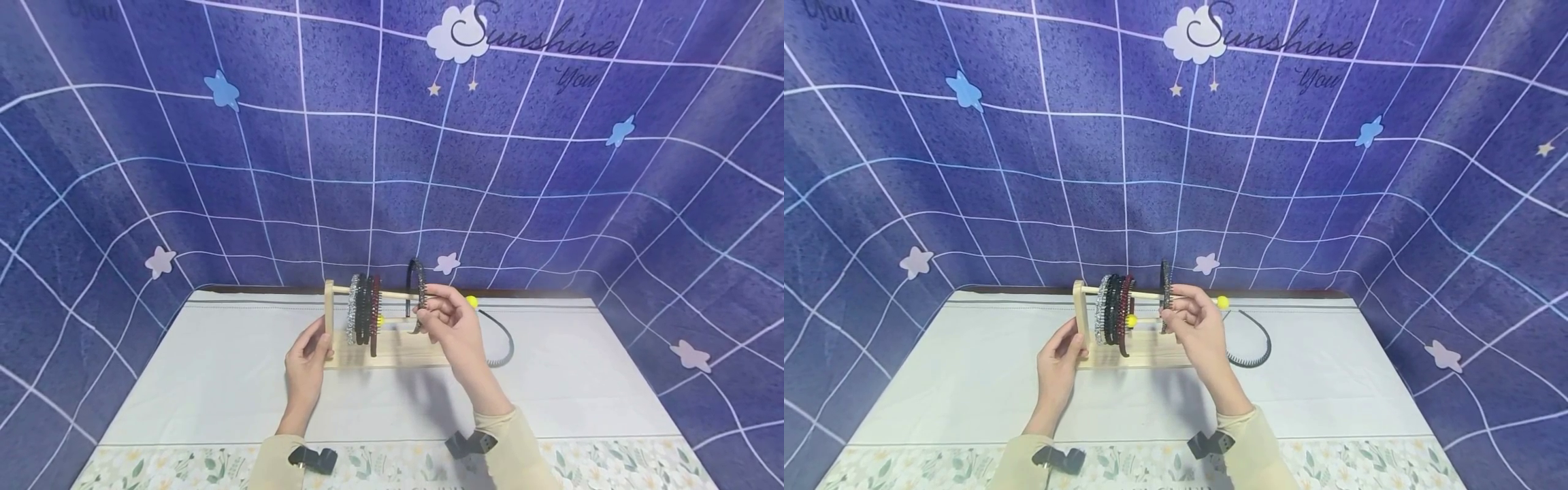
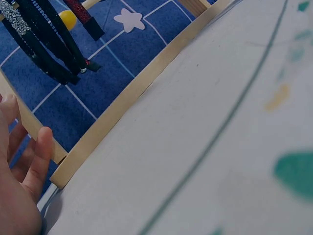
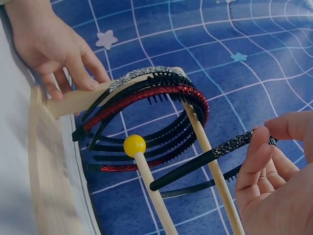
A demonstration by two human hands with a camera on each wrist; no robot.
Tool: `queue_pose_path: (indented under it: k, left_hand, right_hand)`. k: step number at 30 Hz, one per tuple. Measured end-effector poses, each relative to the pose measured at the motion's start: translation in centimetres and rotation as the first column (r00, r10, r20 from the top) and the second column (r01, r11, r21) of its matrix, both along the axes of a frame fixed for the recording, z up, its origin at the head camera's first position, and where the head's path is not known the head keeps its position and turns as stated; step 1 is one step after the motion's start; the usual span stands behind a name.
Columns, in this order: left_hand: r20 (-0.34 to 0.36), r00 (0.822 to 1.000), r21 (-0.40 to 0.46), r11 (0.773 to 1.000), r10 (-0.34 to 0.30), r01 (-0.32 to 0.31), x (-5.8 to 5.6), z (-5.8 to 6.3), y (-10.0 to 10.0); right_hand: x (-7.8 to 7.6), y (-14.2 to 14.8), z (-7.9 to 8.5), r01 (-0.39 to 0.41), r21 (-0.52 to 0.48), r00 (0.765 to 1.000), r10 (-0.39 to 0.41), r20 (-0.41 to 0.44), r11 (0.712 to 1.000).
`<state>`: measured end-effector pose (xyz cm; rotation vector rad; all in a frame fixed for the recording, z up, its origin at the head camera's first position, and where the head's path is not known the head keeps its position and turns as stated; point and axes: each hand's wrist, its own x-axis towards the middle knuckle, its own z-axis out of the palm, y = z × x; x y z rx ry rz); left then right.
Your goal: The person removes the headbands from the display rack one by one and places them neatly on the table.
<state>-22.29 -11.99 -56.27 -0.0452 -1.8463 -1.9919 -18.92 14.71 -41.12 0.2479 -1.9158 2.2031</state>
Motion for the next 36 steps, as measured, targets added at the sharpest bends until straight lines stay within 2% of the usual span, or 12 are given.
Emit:
queue_pose_path:
  k: [10, 23, 36]
  left_hand:
    - [0.019, 1.000, -0.011, 1.000, -0.003, 0.003, 0.0, 0.0, -0.1]
    - [-0.003, 1.000, -0.003, 1.000, -0.011, 0.011, -0.1, 0.0, -0.1]
    - [0.024, 1.000, -0.017, 1.000, -0.011, 0.012, 0.1, 0.1, 0.0]
  right_hand:
    - [0.5, 0.6, 0.6, 0.009, -0.018, 1.000, -0.009, -0.008, 1.000]
    - [1.0, 1.8, 0.8, 0.006, 0.000, 0.999, -0.006, -0.054, 1.000]
    - [1.2, 3.2, 1.6, 0.047, -0.015, 0.996, -0.048, -0.075, 0.999]
